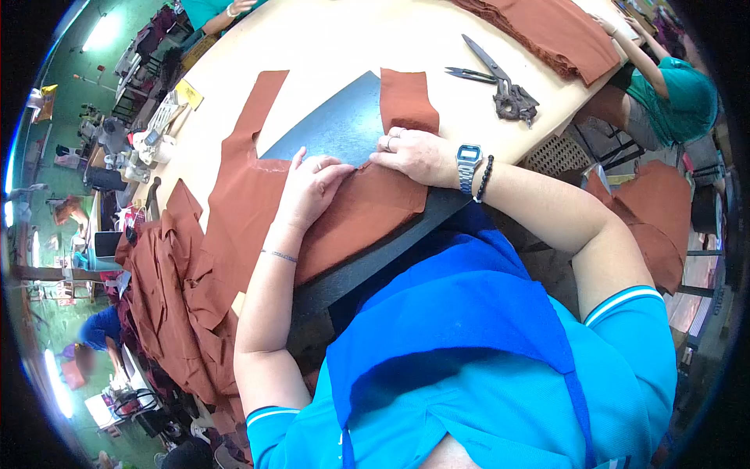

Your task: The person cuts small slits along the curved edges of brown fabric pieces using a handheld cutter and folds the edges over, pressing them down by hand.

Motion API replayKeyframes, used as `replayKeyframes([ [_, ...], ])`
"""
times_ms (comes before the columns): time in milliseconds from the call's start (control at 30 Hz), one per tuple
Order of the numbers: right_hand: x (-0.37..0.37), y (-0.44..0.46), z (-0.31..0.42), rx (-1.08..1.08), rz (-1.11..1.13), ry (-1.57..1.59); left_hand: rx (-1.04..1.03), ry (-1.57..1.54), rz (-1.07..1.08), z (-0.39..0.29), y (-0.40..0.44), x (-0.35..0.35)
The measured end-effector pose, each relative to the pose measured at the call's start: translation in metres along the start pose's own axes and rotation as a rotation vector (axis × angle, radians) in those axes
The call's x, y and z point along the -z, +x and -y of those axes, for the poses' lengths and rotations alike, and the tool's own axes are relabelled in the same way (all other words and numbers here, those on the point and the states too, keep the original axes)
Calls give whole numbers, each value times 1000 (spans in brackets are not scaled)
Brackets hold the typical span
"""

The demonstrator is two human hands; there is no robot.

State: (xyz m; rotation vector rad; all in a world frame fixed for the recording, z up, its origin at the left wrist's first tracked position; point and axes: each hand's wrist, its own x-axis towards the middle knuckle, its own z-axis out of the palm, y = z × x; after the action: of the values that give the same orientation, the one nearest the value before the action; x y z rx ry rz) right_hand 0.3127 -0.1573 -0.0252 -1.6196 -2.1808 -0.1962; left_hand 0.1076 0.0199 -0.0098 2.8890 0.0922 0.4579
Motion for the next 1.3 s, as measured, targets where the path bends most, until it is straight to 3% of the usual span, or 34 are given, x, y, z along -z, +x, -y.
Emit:
replayKeyframes([
  [167, 9, 7, 18, 1, -19, -143, -91, 74, -32, 5, -4, 1],
  [200, 9, 10, 23, -24, 80, -201, -96, 79, -33, 4, -4, 1],
  [333, 12, 15, 46, -160, 163, -167, -114, 93, -31, 6, -5, 0],
  [433, 5, 16, 47, -120, 53, -196, -103, 100, -41, 8, -7, 2],
  [533, 1, 20, 47, -167, 129, -74, -71, 112, -49, 17, -12, 5],
  [733, 0, 21, 50, -161, 51, -113, -42, 136, -69, 32, -21, 10],
  [1300, 1, 52, 58, -291, 215, -22, 5, 212, -112, 39, -29, 11],
])
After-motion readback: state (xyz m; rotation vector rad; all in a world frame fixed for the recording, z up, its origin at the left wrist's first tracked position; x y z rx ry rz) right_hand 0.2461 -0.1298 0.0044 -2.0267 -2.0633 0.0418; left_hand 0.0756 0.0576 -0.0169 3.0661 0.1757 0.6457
